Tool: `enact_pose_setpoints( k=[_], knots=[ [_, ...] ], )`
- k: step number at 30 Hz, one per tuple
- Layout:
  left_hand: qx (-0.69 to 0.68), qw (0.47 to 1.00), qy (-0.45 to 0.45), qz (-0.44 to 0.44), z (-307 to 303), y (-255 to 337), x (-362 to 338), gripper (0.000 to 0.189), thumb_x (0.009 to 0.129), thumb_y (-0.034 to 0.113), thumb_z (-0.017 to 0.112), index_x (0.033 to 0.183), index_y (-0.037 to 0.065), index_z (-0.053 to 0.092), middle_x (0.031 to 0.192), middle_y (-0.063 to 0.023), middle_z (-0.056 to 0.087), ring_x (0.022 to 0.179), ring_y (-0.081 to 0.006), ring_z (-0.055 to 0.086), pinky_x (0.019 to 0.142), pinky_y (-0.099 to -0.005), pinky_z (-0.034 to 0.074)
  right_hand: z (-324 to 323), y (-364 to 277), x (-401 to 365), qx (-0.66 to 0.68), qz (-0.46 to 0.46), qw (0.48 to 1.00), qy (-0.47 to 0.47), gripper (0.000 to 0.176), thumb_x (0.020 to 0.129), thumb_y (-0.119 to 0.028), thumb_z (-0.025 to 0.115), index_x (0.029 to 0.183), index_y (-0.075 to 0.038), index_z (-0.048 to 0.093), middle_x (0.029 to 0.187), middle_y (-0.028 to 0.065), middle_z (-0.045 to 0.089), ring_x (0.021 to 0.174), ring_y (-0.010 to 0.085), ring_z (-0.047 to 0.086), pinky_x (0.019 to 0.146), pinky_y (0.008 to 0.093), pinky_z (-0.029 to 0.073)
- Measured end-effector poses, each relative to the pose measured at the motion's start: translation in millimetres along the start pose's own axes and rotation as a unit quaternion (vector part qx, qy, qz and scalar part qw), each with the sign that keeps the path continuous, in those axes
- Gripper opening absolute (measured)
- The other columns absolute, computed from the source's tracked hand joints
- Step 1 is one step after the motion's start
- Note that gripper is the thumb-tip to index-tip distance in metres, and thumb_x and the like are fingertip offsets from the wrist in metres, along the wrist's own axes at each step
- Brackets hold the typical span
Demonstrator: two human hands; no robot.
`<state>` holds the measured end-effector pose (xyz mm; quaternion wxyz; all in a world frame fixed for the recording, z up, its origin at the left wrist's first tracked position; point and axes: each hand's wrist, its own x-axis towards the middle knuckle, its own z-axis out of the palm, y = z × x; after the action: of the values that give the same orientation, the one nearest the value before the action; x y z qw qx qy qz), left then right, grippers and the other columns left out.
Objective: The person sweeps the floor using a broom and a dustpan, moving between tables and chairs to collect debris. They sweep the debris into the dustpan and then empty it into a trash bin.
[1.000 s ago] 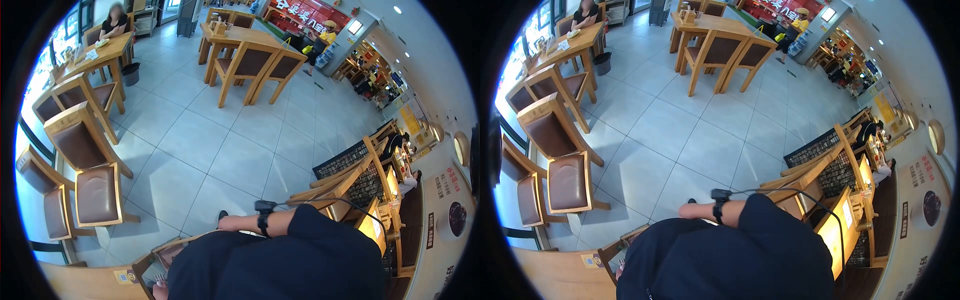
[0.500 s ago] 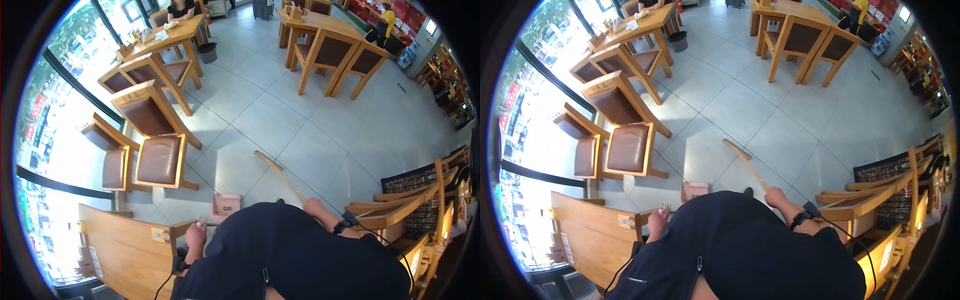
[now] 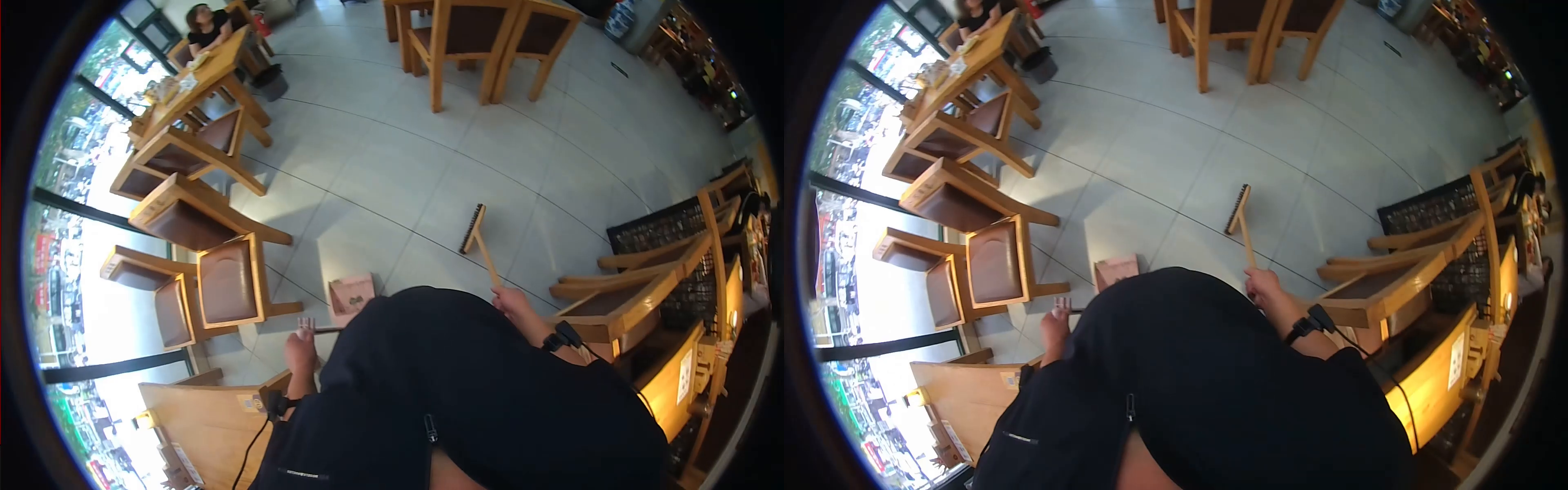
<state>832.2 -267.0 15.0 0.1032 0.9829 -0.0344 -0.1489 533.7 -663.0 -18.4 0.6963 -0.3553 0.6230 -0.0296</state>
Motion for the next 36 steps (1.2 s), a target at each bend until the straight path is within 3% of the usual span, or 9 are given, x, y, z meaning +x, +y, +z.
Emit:
enact_pose_setpoints(
  k=[6,10,13,15,18,22,24,30,36],
  knots=[
    [0.023,0.999,0.003,0.021,-13.8,54.2,21.8,0.040,0.078,0.038,0.059,0.085,-0.001,0.061,0.086,-0.0243,0.062,0.084,-0.0416,0.059,0.072,-0.0489,0.046,1.7,-11.7,-0.4,0.112,0.056,0.992,-0.013,0.018,0.086,-0.012,0.056,0.078,-0.002,0.045,0.052,0.0003,0.040,0.039,0.0069,0.034,0.034,0.0167,0.025],
    [0.017,0.998,0.007,0.065,-5.0,73.9,62.5,0.041,0.078,0.040,0.059,0.087,-0.001,0.062,0.084,-0.0235,0.062,0.082,-0.0413,0.060,0.071,-0.0486,0.046,-3.0,-11.6,18.2,0.072,0.038,0.997,0.011,0.020,0.087,-0.016,0.057,0.074,-0.004,0.047,0.054,0.0022,0.043,0.039,0.0072,0.035,0.035,0.0183,0.027],
    [-0.001,0.997,0.004,0.073,-2.3,100.8,92.6,0.042,0.078,0.040,0.058,0.087,0.000,0.062,0.084,-0.0230,0.063,0.082,-0.0410,0.060,0.071,-0.0482,0.047,-5.2,-28.6,24.7,-0.053,-0.023,0.998,0.029,0.024,0.086,-0.021,0.059,0.070,-0.004,0.051,0.057,0.0045,0.049,0.043,0.0085,0.041,0.039,0.0218,0.033],
    [-0.008,0.998,-0.002,0.057,2.0,118.1,113.6,0.042,0.078,0.041,0.058,0.086,0.000,0.062,0.084,-0.0228,0.063,0.083,-0.0408,0.060,0.072,-0.0480,0.047,-9.4,-31.5,34.1,-0.222,-0.177,0.958,0.033,0.028,0.085,-0.027,0.060,0.072,-0.002,0.060,0.064,0.0065,0.056,0.053,0.0103,0.050,0.050,0.0245,0.041],
    [-0.010,0.999,0.006,0.052,5.2,143.3,151.3,0.042,0.078,0.041,0.057,0.086,0.000,0.062,0.086,-0.0234,0.063,0.084,-0.0406,0.060,0.073,-0.0479,0.047,7.6,-65.2,13.6,-0.186,-0.233,0.954,0.035,0.028,0.084,-0.029,0.060,0.083,-0.001,0.066,0.069,0.0061,0.061,0.063,0.0117,0.056,0.060,0.0256,0.044],
    [-0.016,0.998,-0.037,0.039,-9.9,178.1,189.6,0.042,0.078,0.041,0.057,0.088,0.000,0.062,0.089,-0.0241,0.062,0.086,-0.0401,0.060,0.075,-0.0474,0.047,19.2,-92.8,66.5,-0.107,-0.034,0.992,0.062,0.031,0.085,-0.031,0.060,0.089,-0.001,0.067,0.074,0.0082,0.063,0.067,0.0130,0.059,0.063,0.0254,0.045],
    [-0.029,0.999,-0.032,0.023,-15.5,192.4,209.1,0.042,0.079,0.041,0.057,0.090,0.000,0.062,0.090,-0.0232,0.063,0.086,-0.0394,0.060,0.075,-0.0473,0.047,30.0,-119.5,65.6,-0.356,-0.282,0.888,0.067,0.030,0.085,-0.029,0.059,0.079,0.000,0.064,0.066,0.0058,0.060,0.056,0.0116,0.055,0.052,0.0252,0.042],
    [-0.029,0.999,-0.028,0.022,-27.1,212.0,255.5,0.040,0.079,0.041,0.056,0.089,0.003,0.062,0.089,-0.0210,0.063,0.087,-0.0384,0.060,0.075,-0.0476,0.047,92.7,-196.6,110.6,-0.025,-0.026,0.998,0.042,0.029,0.086,-0.026,0.057,0.063,-0.010,0.051,0.051,-0.0008,0.047,0.039,0.0072,0.038,0.038,0.0214,0.028],
    [-0.022,0.999,-0.039,-0.007,-31.2,233.2,283.6,0.038,0.080,0.042,0.055,0.090,0.005,0.061,0.089,-0.0205,0.063,0.087,-0.0388,0.060,0.074,-0.0482,0.047,145.1,-285.0,105.3,-0.247,-0.083,0.965,0.015,0.025,0.085,-0.017,0.056,0.063,-0.008,0.048,0.052,-0.0002,0.045,0.039,0.0068,0.036,0.035,0.0226,0.027]
  ],
)
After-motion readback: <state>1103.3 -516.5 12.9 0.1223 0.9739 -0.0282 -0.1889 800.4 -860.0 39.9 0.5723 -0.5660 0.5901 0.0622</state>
